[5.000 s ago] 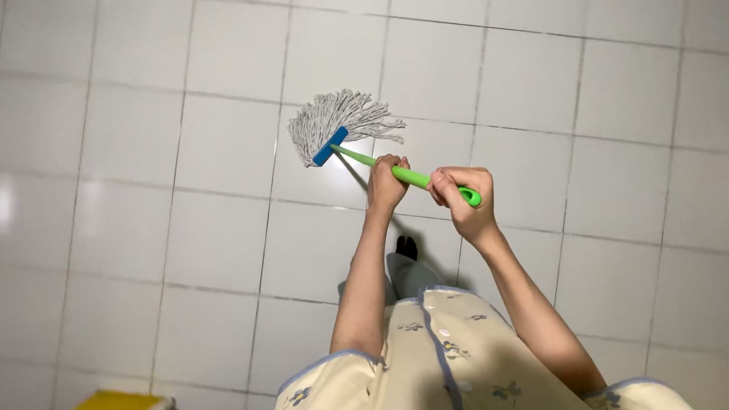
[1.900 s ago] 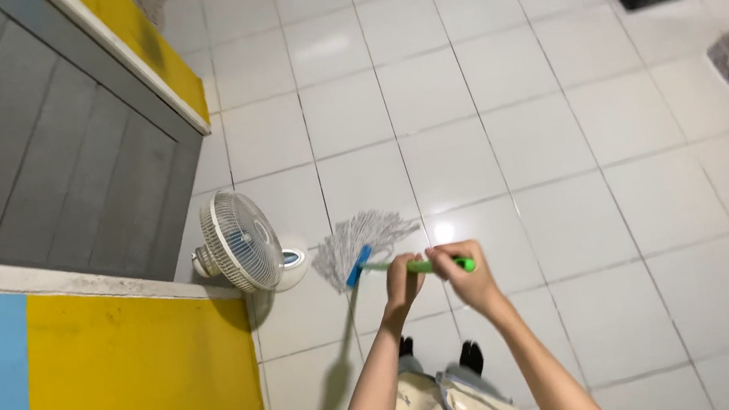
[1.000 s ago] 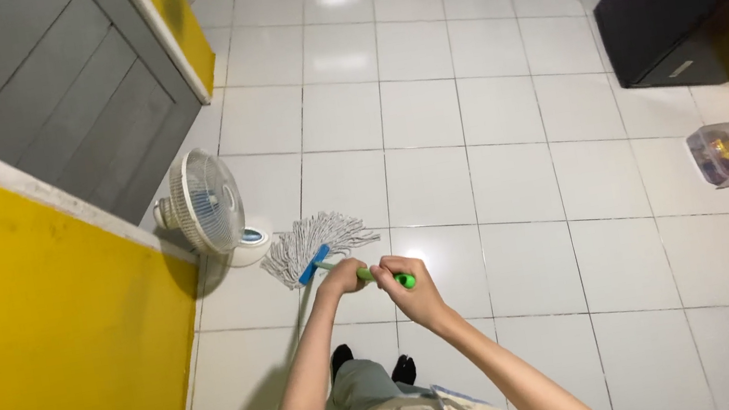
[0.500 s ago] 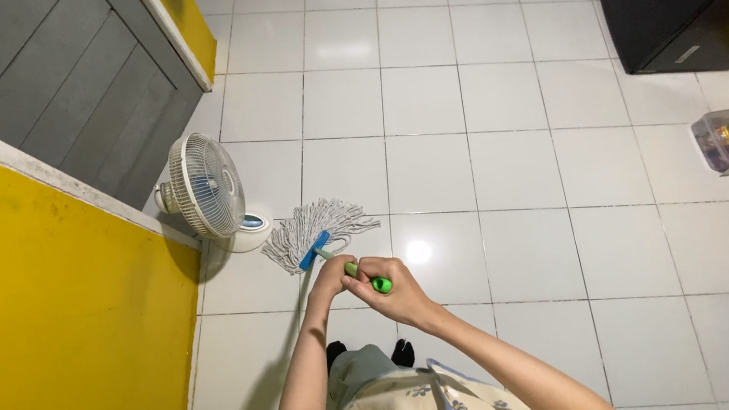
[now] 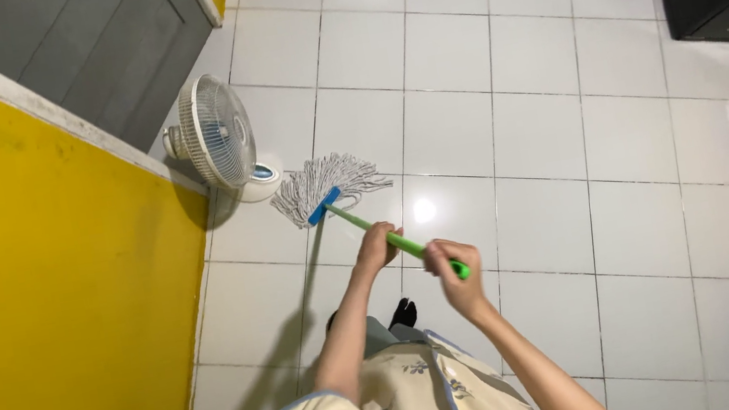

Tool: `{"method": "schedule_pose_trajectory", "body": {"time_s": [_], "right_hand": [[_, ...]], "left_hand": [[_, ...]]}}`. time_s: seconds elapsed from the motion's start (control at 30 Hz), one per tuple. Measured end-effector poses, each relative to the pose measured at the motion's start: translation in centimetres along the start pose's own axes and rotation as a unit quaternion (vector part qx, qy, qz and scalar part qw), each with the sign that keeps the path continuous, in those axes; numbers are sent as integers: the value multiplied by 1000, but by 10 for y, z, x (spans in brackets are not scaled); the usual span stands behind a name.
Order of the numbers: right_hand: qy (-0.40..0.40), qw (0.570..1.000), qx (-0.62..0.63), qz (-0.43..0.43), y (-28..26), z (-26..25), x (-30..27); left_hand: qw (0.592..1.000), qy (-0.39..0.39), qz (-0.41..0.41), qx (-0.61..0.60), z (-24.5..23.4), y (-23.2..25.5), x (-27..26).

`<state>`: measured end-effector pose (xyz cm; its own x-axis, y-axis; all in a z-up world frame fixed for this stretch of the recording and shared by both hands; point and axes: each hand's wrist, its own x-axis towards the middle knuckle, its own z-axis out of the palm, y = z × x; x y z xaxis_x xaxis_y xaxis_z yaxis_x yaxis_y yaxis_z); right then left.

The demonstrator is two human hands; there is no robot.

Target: Mopping the tiled floor with a mop

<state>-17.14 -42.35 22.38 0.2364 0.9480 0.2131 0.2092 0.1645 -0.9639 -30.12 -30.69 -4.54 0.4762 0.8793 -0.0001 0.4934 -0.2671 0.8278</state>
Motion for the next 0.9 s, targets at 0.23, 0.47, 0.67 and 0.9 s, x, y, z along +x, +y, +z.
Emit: {"method": "schedule_pose_trajectory", "body": {"time_s": [0.23,0.47,0.67,0.9], "right_hand": [[30,999,28,1,-24,0,27],[-4,993,116,6,-26,62,48],[-95,979,175,38,-32,158,54],[-224,963,134,66,-65,253,50]], "left_hand": [[993,-42,-89,-62,-8,17,12],[995,-19,-99,-4,-88,-1,-26],[990,73,-117,-22,-193,-29,-90],[967,134,-126,-175,-258,-90,-146]]}}
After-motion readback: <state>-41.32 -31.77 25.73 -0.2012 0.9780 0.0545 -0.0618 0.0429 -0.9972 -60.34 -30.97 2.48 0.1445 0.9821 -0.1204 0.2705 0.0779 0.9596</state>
